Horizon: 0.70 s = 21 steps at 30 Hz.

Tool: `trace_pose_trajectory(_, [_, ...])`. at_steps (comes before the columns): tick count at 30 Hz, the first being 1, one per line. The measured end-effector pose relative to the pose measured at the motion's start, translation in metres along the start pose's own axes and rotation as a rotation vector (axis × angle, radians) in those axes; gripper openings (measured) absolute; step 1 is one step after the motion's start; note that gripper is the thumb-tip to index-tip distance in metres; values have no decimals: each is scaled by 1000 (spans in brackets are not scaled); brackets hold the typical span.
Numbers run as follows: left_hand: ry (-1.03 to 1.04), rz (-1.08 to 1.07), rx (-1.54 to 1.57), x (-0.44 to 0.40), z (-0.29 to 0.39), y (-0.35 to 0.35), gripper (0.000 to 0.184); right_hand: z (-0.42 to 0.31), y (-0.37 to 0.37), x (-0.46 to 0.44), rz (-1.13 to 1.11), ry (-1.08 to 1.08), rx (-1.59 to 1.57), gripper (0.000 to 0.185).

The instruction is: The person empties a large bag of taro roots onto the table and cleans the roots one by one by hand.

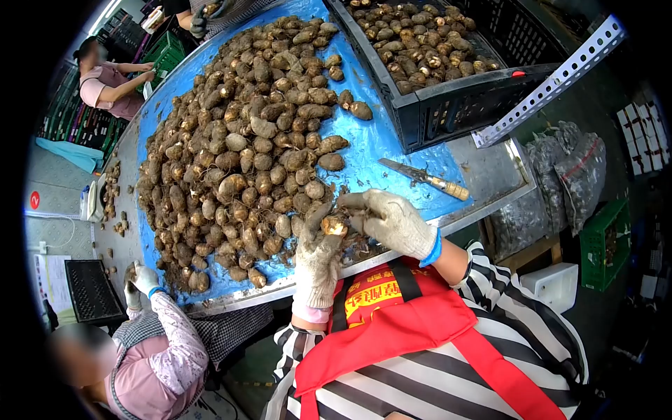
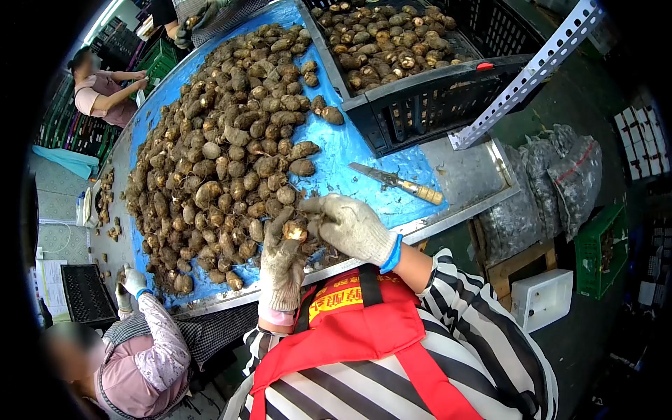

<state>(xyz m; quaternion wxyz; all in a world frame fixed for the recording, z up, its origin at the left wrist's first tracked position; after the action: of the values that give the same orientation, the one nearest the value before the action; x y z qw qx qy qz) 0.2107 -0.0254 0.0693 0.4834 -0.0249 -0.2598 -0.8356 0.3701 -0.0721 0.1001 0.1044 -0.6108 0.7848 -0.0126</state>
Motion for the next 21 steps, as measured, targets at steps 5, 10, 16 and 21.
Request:
trace_pose_trajectory(5, [-68, -22, -135, 0, 1, 6, 64, 5, 7, 2, 45, -83, -51, 20])
trace_pose_trajectory(10, [13, -63, -177, 0, 9, 6, 68, 42, 0, -11, 17, 46, 276, 22])
trace_pose_trajectory(16, [25, -55, -291, 0, 14, 3, 74, 29, -10, -6, -2, -136, 257, 35])
trace_pose_trajectory(21, [78, -53, -452, -1, 16, 5, 73, -1, -6, -5, -126, -231, 130, 40])
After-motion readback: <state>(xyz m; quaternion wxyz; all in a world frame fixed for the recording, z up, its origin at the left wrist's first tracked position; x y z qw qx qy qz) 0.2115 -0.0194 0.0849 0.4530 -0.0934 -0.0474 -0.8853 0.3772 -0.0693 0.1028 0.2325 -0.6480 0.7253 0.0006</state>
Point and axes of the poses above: each hand's wrist, its own x-axis away from the middle knuckle, its own y-axis out of the palm, z = x × y, the point moved 5 cm from there along -x, towards the middle knuckle, and after that the axes turned 12 degrees about -x, right-handed, at the moved point
